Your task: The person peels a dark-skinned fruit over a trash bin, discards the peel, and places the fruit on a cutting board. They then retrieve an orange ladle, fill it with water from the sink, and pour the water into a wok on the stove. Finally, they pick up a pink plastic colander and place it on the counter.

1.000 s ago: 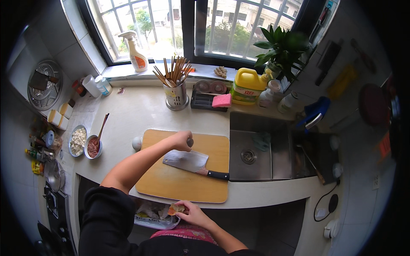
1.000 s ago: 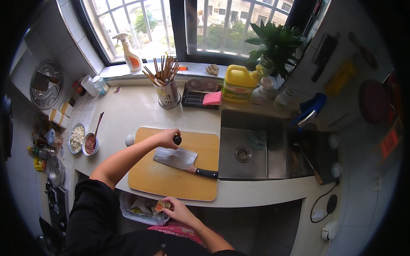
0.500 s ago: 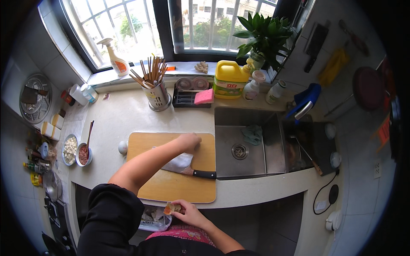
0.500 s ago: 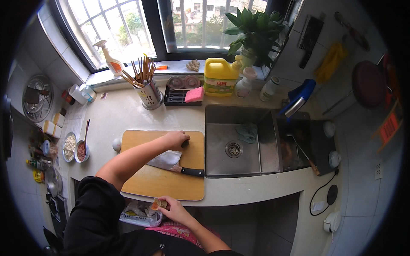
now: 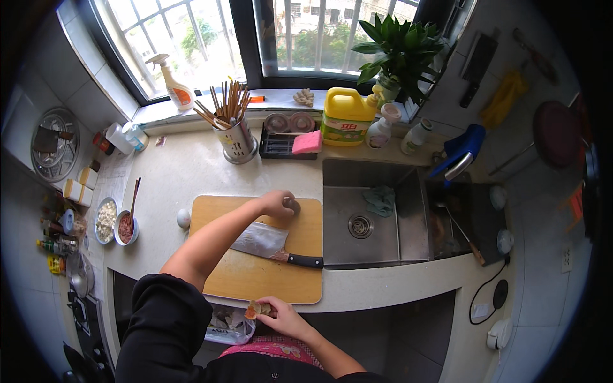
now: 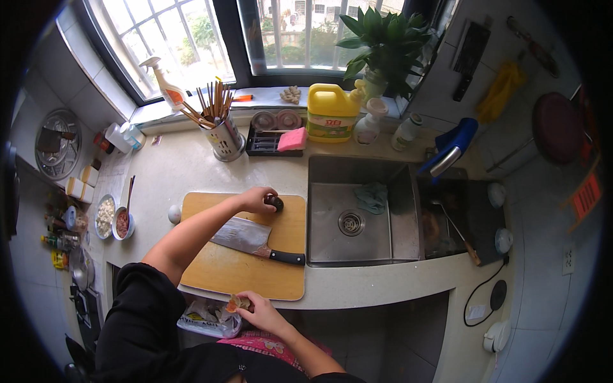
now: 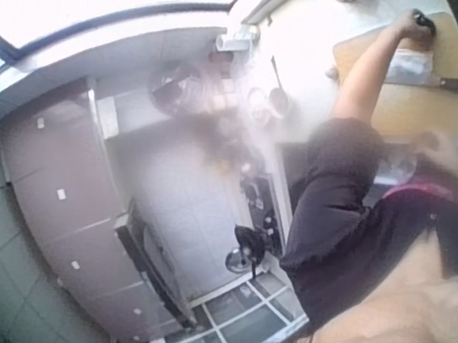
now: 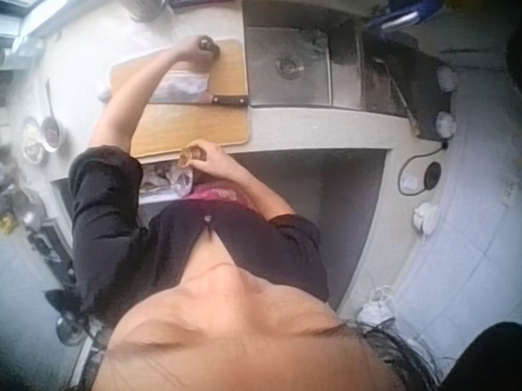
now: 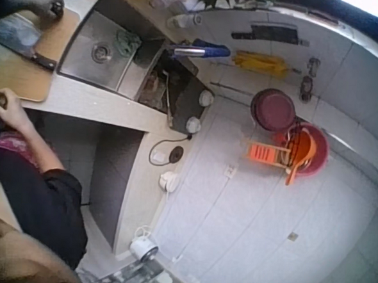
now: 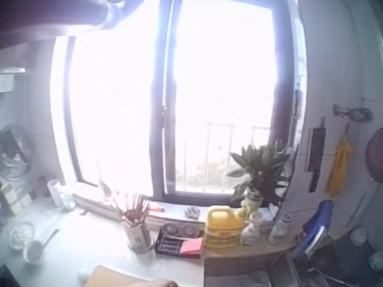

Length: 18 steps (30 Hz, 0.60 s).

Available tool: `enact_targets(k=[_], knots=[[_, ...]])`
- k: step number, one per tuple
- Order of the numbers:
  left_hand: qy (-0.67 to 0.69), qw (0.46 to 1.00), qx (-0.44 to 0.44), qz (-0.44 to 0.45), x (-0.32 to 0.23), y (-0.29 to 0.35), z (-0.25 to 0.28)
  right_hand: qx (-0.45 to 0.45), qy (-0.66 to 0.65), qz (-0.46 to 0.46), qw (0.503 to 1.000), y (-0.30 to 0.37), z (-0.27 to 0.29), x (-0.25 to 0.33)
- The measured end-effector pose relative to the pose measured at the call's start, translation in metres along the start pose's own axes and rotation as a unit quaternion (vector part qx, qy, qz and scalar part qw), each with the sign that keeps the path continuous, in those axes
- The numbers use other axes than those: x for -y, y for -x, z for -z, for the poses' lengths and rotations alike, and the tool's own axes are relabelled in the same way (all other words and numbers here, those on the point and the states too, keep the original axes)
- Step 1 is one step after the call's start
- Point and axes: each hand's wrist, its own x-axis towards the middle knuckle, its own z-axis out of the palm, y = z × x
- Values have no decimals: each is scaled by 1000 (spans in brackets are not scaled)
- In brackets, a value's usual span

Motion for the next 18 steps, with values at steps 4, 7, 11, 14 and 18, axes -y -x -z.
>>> enact_targets(k=[4,7,11,14,18], knots=[[13,999,32,24,-13,6,11,-2,13,-1,1000,-1,2,0],[-56,997,33,-39,-8,9,8,-37,6,39,999,-3,-3,-6],[-60,996,22,-58,-5,12,3,1,6,11,1000,-7,-2,-6],[-33,998,-11,-51,-2,19,3,10,-15,13,1000,-10,-5,-11],[107,980,-155,-57,-12,48,13,21,-78,3,997,-13,-11,-8]])
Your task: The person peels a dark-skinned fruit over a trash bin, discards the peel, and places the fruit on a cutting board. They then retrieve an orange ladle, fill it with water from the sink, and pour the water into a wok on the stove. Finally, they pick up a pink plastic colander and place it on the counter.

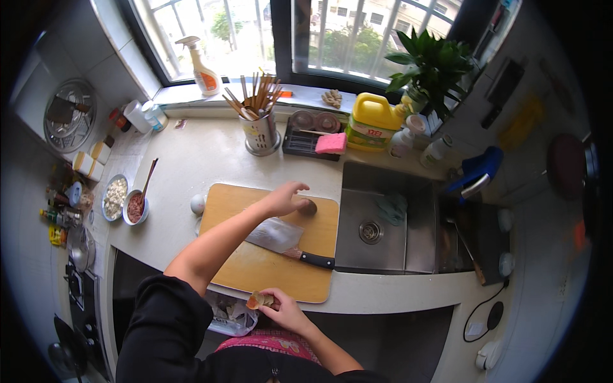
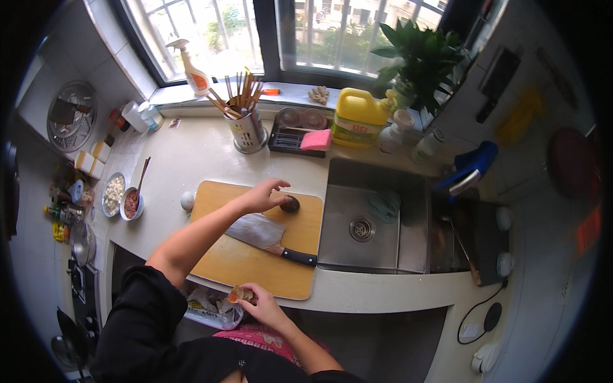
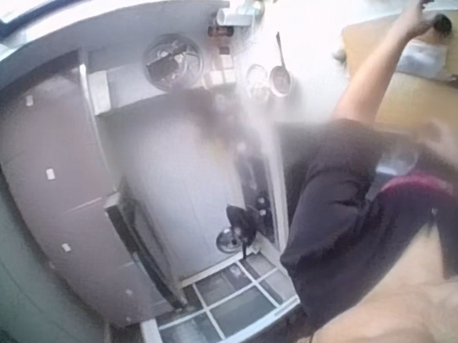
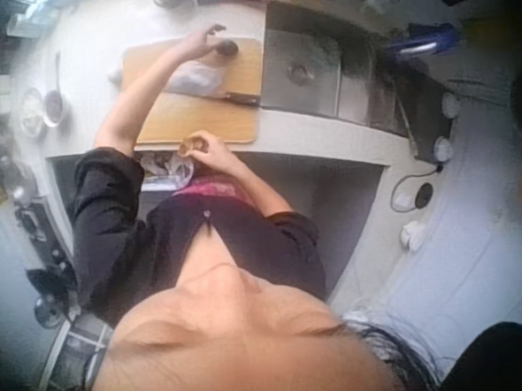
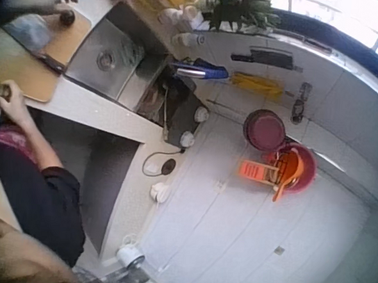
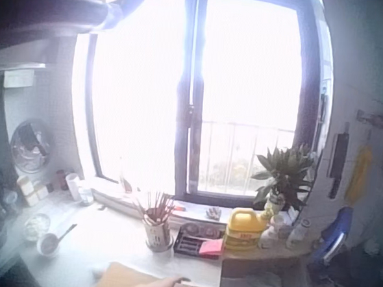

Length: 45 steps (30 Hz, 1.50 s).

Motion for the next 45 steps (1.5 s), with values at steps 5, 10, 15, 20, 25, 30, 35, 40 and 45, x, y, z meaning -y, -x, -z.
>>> enact_targets(k=[5,10,15,20,25,30,35,40,45], knots=[[273,945,-179,15,-32,90,33,-42,-92,17,995,-10,-7,8],[420,874,-225,93,1,230,32,-59,-125,30,990,-32,-22,15],[398,895,-138,144,4,304,16,-38,-120,18,992,-58,-45,3],[297,927,-181,142,10,326,9,17,-109,-17,994,-71,-76,-5],[275,915,-219,198,29,349,16,30,-74,-67,994,-74,-87,-21],[131,924,-319,164,57,310,33,207,325,58,921,-66,-102,-55],[66,933,-337,102,85,225,51,250,432,58,865,-61,-106,-83],[-18,935,-348,66,119,172,55,258,408,43,875,-58,-101,-67],[-99,917,-387,23,115,167,52,223,406,40,885,-52,-85,-57]])
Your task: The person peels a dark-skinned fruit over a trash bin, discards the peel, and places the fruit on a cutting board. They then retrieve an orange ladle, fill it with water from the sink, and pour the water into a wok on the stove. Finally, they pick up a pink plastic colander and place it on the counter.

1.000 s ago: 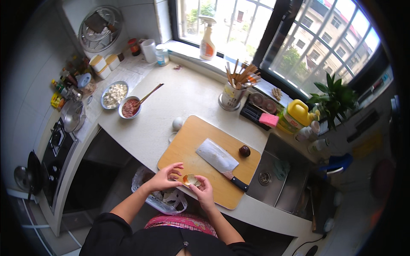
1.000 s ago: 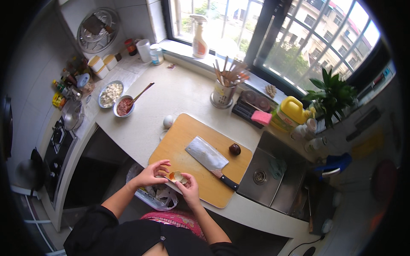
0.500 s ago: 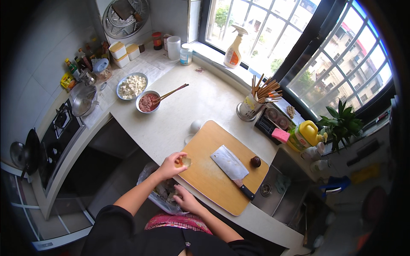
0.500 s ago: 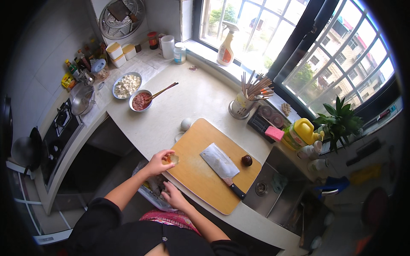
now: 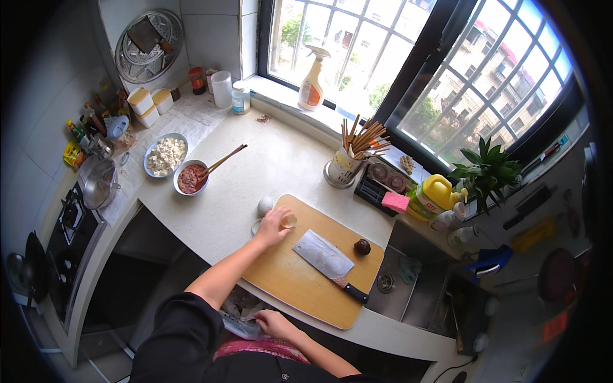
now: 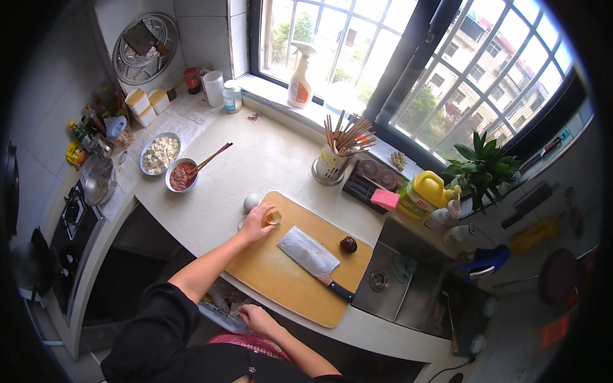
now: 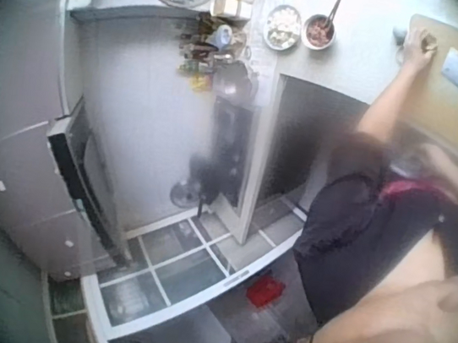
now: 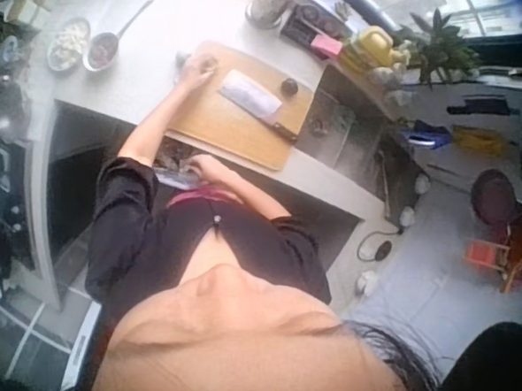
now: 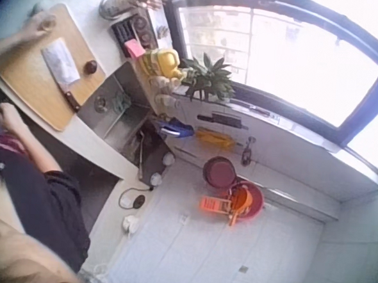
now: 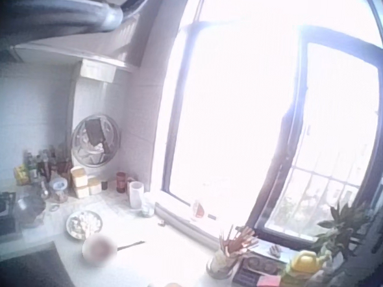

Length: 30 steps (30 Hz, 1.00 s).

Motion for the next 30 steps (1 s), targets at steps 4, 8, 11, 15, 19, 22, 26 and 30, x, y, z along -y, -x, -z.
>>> enact_targets(k=[4,8,11,15,19,22,26,30], knots=[[225,960,-64,151,5,27,32,-27,-81,-99,991,-13,33,27],[392,846,-197,302,15,95,81,-284,0,42,958,-84,85,43],[376,825,-234,350,7,148,112,-335,209,81,915,-166,124,40],[363,810,-253,383,-11,198,150,-236,451,-97,855,-255,148,23],[343,788,-310,406,-16,242,183,-117,471,-190,853,-297,155,7],[327,775,-350,412,-16,269,198,-134,339,-124,923,-274,154,26],[325,755,-367,436,-22,289,199,-146,184,63,970,-229,117,53],[360,768,-332,414,-32,265,186,-75,195,136,969,-204,71,57]])
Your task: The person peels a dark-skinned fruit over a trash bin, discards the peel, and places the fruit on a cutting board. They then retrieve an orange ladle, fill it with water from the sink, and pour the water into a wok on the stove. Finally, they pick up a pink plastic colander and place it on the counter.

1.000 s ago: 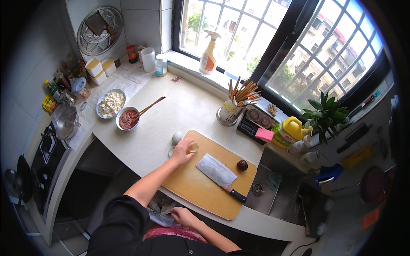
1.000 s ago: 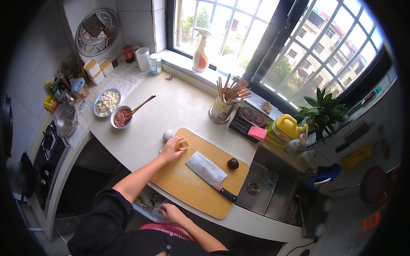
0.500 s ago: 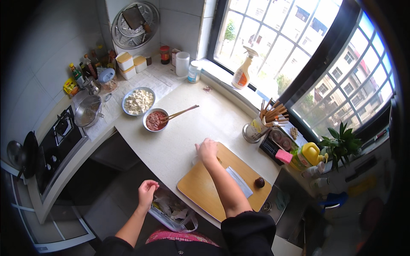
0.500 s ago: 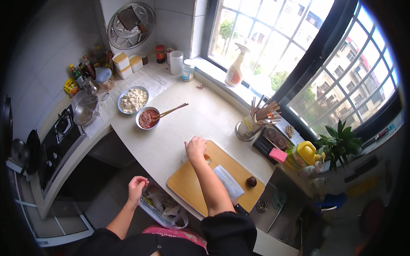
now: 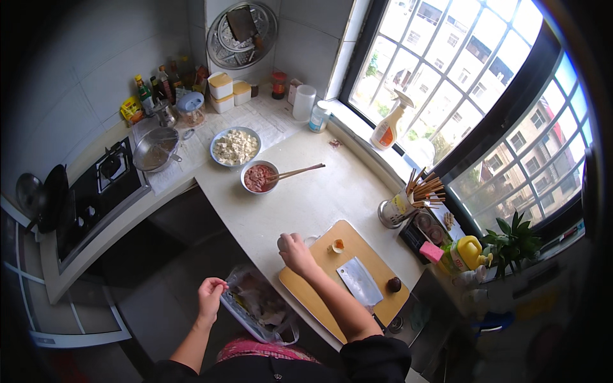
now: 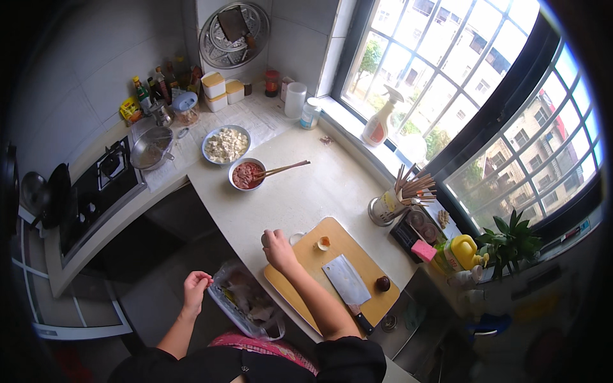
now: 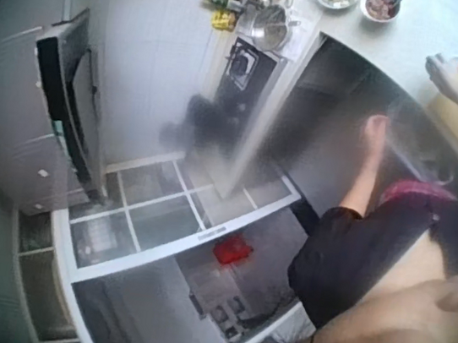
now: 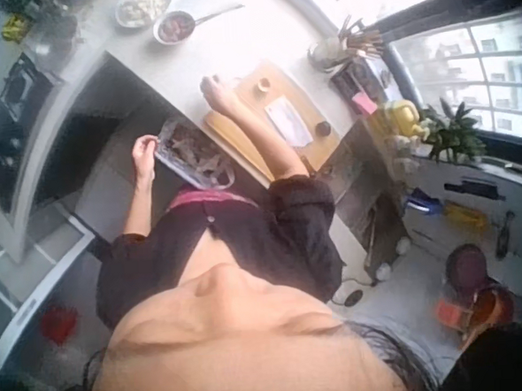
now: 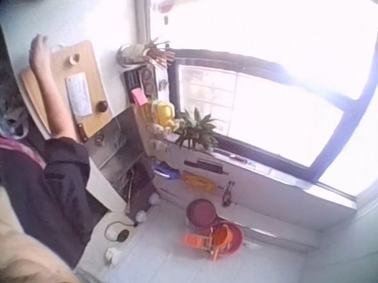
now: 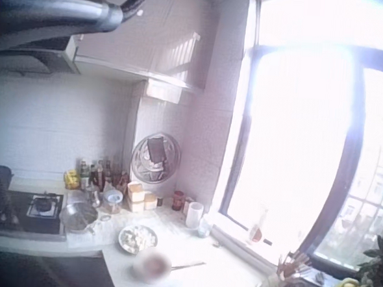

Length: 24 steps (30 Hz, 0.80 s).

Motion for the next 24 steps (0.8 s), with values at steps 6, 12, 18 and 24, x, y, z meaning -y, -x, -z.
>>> enact_targets(k=[6,12,18,24], knots=[[10,998,58,-11,-13,18,-13,-85,-113,-6,990,1,-36,24],[355,907,128,189,-32,35,-1,-33,230,-116,966,-17,-35,7],[400,884,158,185,-61,39,-19,8,237,-202,950,-15,-29,-20],[-27,993,114,-25,13,26,-25,-99,265,-61,957,16,-15,-8]])
